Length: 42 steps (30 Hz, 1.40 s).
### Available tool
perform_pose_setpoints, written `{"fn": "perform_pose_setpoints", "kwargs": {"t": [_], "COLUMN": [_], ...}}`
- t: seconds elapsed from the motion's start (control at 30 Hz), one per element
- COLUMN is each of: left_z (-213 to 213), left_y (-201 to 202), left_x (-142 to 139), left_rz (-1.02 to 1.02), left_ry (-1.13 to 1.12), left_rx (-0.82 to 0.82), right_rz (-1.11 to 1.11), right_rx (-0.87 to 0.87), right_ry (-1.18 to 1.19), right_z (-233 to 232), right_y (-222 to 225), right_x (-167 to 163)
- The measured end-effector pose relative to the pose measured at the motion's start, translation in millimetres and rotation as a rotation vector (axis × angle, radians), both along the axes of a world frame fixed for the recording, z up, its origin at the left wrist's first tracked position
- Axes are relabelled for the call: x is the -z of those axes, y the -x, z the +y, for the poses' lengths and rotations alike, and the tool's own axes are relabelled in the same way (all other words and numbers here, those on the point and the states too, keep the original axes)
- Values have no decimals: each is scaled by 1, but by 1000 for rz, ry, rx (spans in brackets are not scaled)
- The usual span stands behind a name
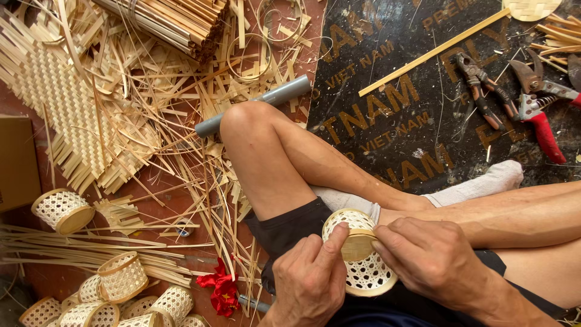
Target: The person sits on the floor assembling woven bamboo baskets. They fit a round wooden base into a perforated woven bamboo body, press the parts together, trim excess bamboo strip with shears, apply glue from a squeeze bottle around the base rim, and place the finished basket onto a pile of completed baskets on the floor.
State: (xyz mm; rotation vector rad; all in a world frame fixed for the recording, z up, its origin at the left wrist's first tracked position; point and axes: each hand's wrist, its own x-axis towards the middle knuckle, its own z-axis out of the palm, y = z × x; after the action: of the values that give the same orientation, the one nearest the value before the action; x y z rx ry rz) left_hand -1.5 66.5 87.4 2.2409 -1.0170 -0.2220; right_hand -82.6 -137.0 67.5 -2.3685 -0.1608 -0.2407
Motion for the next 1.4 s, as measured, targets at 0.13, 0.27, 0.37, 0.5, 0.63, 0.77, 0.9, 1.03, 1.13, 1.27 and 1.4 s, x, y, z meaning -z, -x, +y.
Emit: {"fn": "perform_pose_setpoints", "kwargs": {"t": [0.13,0.27,0.37,0.5,0.63,0.77,0.9,1.03,1.13,1.27,1.4], "left_z": [4,3,0,-7,-18,-27,-31,-35,-38,-24,8], "left_y": [-5,-8,-18,-45,-73,-92,-99,-105,-108,-106,-93], "left_x": [-1,-1,3,17,31,40,44,42,38,34,33], "left_rz": [-18,-31,-23,140,271,290,280,275,249,634,929], "left_ry": [11,20,-42,-123,-233,-368,-292,-421,-527,-308,-34], "left_rx": [54,57,94,123,196,288,362,473,544,446,507], "right_rz": [-77,-83,-33,113,314,462,508,475,528,376,344], "right_rx": [19,13,18,18,-45,-90,-111,-120,-76,-122,39], "right_ry": [-5,-13,4,29,67,129,207,230,253,-142,-400], "right_z": [10,11,11,8,-4,-8,-6,-4,-6,-24,-24], "right_y": [-2,-4,-8,-25,-50,-67,-69,-63,-59,-45,-10], "right_x": [3,4,5,18,34,42,43,41,38,31,28]}}
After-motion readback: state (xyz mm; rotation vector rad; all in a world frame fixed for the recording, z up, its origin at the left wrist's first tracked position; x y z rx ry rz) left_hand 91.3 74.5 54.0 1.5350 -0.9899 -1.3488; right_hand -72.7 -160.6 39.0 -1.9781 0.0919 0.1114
